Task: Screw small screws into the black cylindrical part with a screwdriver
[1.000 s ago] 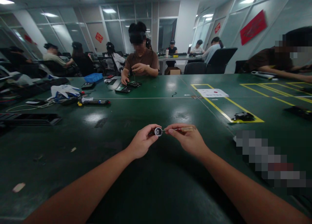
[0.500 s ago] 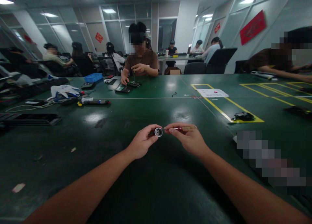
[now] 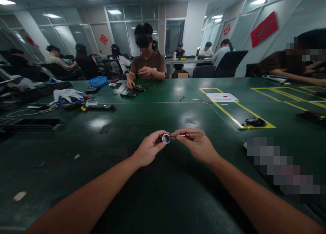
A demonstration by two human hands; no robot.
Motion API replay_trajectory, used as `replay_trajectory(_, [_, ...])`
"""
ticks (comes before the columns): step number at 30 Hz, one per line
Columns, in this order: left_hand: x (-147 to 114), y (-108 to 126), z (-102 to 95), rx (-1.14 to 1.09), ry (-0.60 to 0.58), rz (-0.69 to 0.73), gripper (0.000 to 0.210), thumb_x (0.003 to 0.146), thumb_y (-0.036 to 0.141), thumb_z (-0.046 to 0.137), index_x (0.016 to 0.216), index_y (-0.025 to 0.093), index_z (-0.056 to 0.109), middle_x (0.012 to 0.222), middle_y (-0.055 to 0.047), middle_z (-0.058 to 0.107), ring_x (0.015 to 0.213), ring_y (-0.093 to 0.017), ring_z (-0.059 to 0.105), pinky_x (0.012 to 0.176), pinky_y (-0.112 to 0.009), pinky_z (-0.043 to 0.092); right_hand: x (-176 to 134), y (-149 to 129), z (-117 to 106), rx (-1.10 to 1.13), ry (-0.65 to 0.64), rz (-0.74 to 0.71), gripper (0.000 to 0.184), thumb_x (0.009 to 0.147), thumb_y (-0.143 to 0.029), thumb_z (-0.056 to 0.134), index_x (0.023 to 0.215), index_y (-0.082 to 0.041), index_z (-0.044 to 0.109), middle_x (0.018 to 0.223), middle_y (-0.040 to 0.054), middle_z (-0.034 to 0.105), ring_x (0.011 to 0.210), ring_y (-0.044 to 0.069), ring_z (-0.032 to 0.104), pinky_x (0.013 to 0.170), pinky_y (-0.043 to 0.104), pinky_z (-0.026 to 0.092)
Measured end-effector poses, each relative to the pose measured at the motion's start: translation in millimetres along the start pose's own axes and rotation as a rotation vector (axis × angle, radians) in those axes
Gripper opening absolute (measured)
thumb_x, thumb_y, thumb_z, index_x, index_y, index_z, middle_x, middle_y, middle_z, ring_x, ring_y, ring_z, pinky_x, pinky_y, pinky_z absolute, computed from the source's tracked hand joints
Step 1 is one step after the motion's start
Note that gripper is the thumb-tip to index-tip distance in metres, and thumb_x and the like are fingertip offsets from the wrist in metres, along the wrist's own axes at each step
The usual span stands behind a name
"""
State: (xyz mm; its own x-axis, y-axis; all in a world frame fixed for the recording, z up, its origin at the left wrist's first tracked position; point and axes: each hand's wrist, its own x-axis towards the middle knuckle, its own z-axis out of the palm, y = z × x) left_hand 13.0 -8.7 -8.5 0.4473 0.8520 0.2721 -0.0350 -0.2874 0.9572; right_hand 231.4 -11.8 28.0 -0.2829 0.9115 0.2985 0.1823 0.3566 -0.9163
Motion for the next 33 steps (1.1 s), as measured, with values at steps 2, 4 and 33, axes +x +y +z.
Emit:
replay_trajectory(2, [0.1,0.1,-0.1,0.012,0.001,-0.001,0.036,0.091,0.024,0.063,0.126,0.018,0.060,0.128,-0.011,0.063,0.121,-0.026,0.058,0.107,-0.042,0.043,-0.4,-0.4,0.5,-0.016,0.004,-0.004,0.016,0.086,-0.035,0.071,0.093,-0.022,0.078,0.089,0.0048,0.079,0.083,0.022,0.073,0.079,0.038,0.057])
replay_trajectory(4, [0.2,0.7,-0.1,0.026,0.003,0.000,0.036,0.091,0.023,0.062,0.126,0.018,0.060,0.127,-0.011,0.064,0.120,-0.026,0.058,0.107,-0.042,0.043,-0.8,-0.1,0.8,-0.021,0.003,-0.007,0.015,0.086,-0.034,0.071,0.093,-0.023,0.078,0.089,0.0048,0.079,0.083,0.021,0.073,0.078,0.038,0.057])
replay_trajectory(33, [-0.6,6.6,0.4,0.077,-0.023,-0.001,0.035,0.090,0.023,0.062,0.125,0.019,0.062,0.123,-0.010,0.064,0.116,-0.025,0.060,0.105,-0.042,0.044,0.3,-1.5,-1.9,-0.016,-0.040,-0.005,0.015,0.087,-0.034,0.069,0.093,-0.023,0.077,0.090,0.0050,0.078,0.086,0.022,0.073,0.081,0.039,0.057])
